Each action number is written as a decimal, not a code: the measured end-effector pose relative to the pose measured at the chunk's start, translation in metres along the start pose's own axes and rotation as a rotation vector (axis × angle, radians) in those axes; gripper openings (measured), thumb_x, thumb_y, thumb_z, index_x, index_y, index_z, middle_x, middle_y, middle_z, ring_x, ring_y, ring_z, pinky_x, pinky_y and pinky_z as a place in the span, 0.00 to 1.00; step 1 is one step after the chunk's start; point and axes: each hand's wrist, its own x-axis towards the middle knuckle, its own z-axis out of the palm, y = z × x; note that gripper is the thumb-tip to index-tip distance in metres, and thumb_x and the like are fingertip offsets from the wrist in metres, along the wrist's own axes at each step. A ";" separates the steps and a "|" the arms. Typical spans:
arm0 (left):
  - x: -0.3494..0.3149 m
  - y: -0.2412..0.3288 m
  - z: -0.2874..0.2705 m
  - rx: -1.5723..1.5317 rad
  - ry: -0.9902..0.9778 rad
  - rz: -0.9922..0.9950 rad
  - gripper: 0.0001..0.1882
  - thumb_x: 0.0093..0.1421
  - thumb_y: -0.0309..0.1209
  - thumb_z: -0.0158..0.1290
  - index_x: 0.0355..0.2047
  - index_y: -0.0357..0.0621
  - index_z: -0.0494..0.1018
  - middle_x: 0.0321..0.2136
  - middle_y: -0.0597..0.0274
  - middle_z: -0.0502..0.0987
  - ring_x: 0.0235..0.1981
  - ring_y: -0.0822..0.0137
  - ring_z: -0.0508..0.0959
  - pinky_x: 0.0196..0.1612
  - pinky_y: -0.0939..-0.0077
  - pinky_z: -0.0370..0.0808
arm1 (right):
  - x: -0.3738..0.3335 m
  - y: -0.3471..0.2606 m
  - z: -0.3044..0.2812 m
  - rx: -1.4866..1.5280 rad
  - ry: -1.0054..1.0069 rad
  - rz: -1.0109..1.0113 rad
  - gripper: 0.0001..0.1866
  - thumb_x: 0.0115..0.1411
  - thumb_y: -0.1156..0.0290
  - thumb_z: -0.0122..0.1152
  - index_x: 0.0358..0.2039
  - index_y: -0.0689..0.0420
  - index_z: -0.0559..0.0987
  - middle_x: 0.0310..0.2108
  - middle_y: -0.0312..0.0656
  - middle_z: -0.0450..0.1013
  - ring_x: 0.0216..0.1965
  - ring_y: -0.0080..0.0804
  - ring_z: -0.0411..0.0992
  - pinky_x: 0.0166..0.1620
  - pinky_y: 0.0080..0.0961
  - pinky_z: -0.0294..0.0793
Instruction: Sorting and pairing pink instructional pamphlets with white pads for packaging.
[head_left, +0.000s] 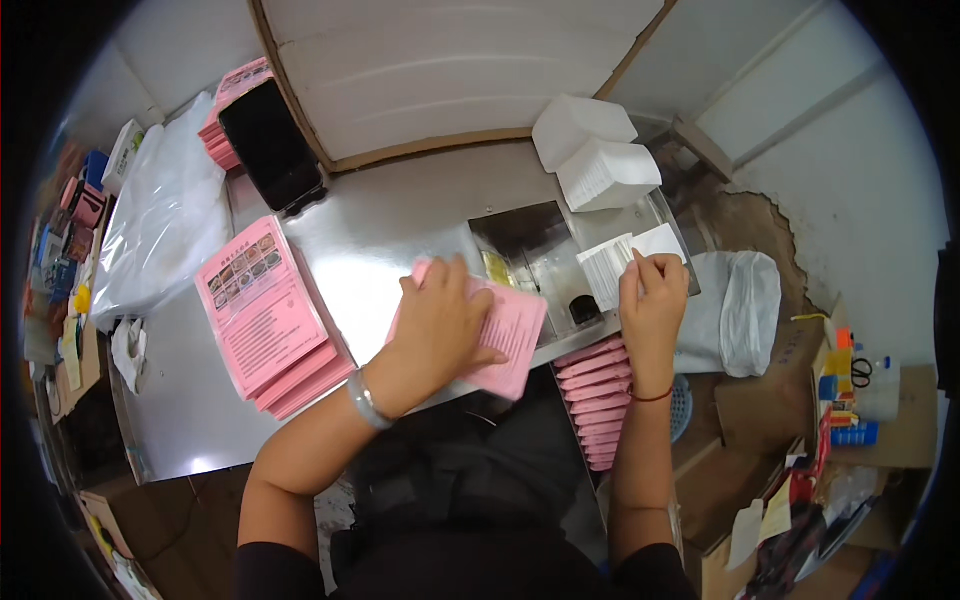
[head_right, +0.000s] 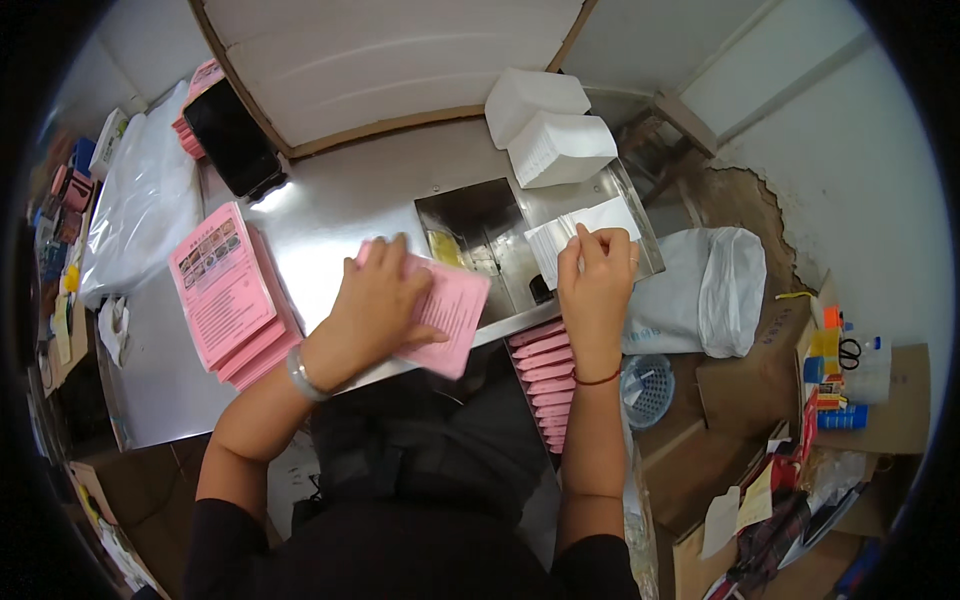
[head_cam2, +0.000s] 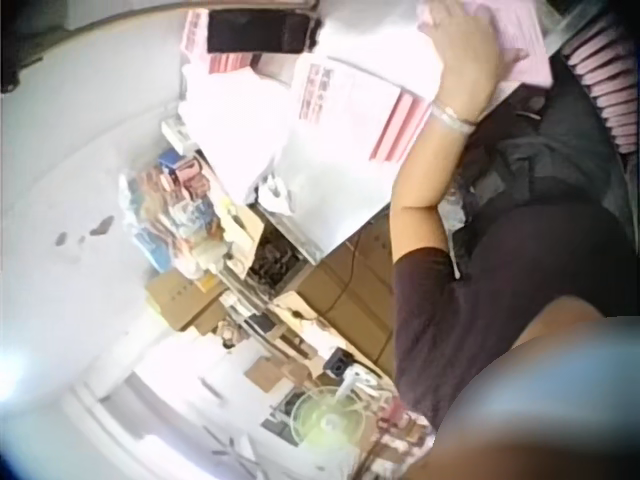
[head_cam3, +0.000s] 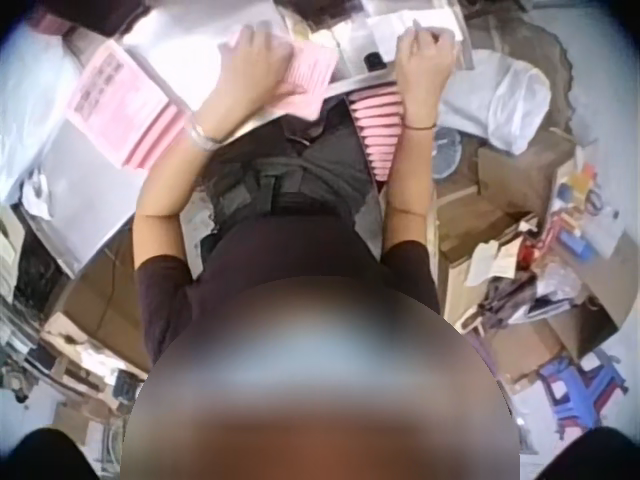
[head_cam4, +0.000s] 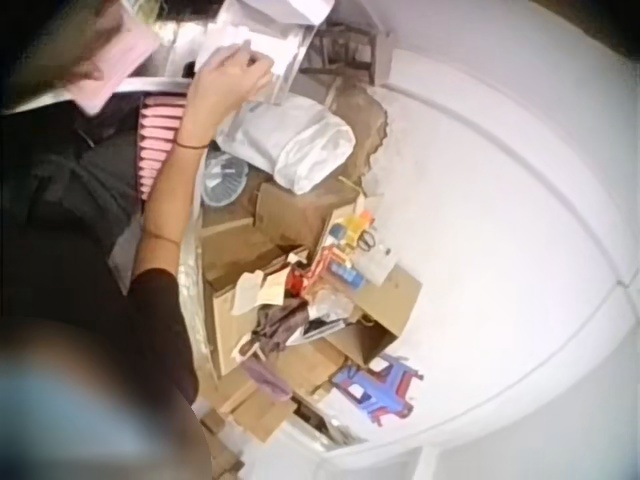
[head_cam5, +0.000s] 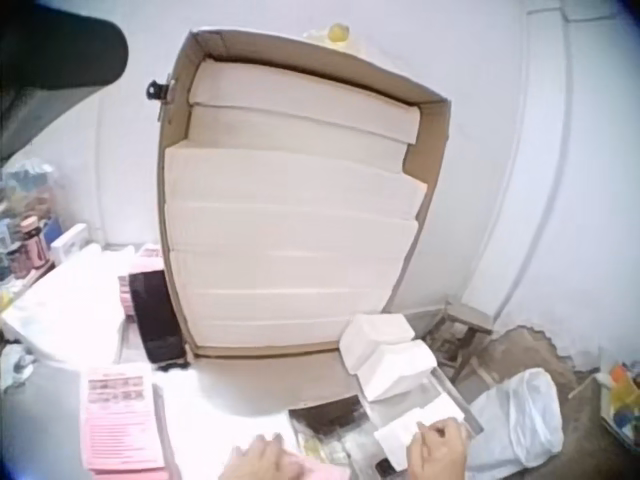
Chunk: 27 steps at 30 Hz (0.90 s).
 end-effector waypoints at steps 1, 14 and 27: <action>-0.010 0.002 -0.001 -0.013 0.081 -0.041 0.33 0.46 0.57 0.63 0.46 0.49 0.73 0.59 0.38 0.62 0.56 0.45 0.66 0.49 0.46 0.72 | 0.000 0.002 -0.002 0.040 -0.016 0.015 0.11 0.58 0.75 0.57 0.39 0.66 0.82 0.35 0.45 0.69 0.40 0.44 0.66 0.43 0.37 0.68; -0.051 0.004 0.052 -0.354 0.331 0.135 0.21 0.50 0.31 0.57 0.46 0.41 0.73 0.65 0.39 0.57 0.63 0.37 0.59 0.61 0.47 0.59 | -0.034 -0.020 -0.011 0.123 0.007 -0.352 0.17 0.52 0.77 0.57 0.45 0.60 0.80 0.42 0.46 0.76 0.47 0.47 0.72 0.52 0.38 0.67; -0.060 0.016 0.006 -1.003 0.146 0.240 0.33 0.53 0.23 0.59 0.59 0.37 0.61 0.52 0.42 0.67 0.42 0.52 0.74 0.45 0.65 0.73 | -0.005 -0.040 0.073 -0.118 -0.546 -0.240 0.10 0.55 0.71 0.56 0.34 0.60 0.81 0.27 0.50 0.76 0.31 0.51 0.75 0.42 0.43 0.75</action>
